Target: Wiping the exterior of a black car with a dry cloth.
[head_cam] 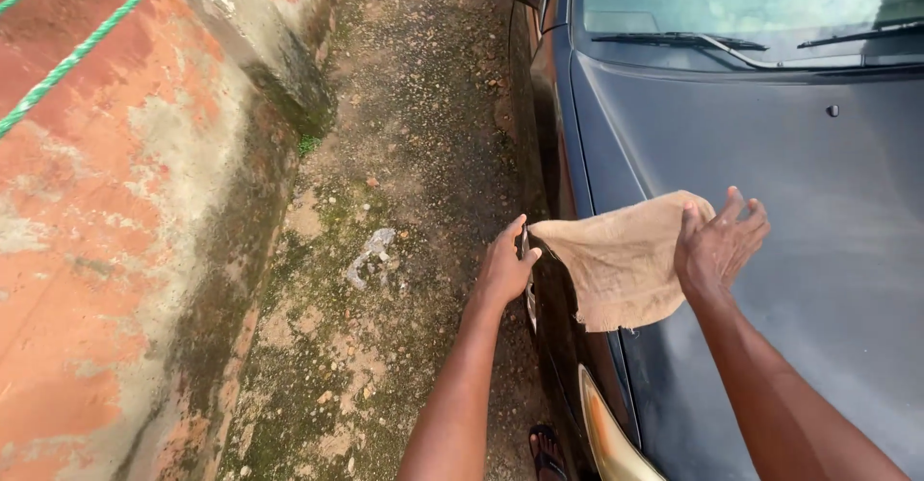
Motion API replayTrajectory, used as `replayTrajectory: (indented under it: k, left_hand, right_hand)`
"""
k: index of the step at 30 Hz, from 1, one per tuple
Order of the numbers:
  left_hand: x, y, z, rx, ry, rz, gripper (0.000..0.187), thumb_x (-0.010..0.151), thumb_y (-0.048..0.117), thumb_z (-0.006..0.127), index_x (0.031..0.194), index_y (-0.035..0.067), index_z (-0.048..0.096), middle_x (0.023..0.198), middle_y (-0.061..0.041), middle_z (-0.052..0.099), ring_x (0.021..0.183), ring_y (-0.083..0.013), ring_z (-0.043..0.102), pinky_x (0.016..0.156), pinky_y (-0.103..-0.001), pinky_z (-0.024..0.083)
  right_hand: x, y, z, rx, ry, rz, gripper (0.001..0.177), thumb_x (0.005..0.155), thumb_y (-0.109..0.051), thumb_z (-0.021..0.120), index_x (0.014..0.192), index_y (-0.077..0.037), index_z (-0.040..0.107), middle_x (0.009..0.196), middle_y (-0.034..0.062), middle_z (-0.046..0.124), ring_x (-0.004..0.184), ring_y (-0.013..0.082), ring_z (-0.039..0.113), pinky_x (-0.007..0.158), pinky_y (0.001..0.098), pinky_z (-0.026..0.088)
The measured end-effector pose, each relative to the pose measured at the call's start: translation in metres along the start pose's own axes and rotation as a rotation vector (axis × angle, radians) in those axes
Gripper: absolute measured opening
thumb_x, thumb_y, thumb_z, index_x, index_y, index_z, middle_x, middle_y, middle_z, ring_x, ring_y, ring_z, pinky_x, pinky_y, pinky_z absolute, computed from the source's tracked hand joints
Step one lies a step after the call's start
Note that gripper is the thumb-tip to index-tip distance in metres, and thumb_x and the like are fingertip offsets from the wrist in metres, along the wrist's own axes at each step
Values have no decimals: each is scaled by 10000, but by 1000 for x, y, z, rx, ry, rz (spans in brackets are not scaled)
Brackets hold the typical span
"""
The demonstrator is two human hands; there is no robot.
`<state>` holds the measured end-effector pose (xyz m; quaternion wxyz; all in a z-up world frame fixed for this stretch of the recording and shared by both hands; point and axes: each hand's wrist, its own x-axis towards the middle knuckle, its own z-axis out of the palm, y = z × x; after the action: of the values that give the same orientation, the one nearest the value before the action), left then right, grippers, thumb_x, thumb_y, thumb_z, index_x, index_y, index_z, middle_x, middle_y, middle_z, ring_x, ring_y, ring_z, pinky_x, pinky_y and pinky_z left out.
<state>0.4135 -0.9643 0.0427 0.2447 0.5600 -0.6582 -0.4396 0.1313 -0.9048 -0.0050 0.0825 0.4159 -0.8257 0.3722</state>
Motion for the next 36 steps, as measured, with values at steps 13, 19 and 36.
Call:
replayTrajectory:
  k: [13, 19, 36]
  left_hand:
    - [125, -49, 110, 231, -232, 220, 566, 882, 29, 707, 1417, -6, 527, 1455, -204, 543, 1335, -353, 548, 1149, -412, 411]
    - [188, -39, 99, 231, -388, 350, 503, 843, 7, 707, 1338, 25, 621, 1454, -157, 563, 1355, -340, 522, 1143, -403, 409]
    - [312, 4, 110, 165, -201, 380, 652, 988, 250, 590, 1534, 7, 329, 1603, -291, 247, 1494, -440, 199, 1182, -573, 298]
  right_hand:
    - [-95, 9, 110, -67, -118, 238, 790, 941, -482, 623, 1544, -26, 393, 1608, 367, 251, 1521, 525, 171, 1213, 667, 183]
    - [-53, -16, 160, -217, -45, 395, 838, 877, -642, 595, 1592, -265, 375, 1651, 335, 152, 1536, 545, 26, 1183, 712, -2]
    - [-26, -56, 198, -334, -114, 264, 791, 931, -631, 518, 1612, -267, 345, 1708, 68, 260, 1595, 276, 176, 1283, 575, 64]
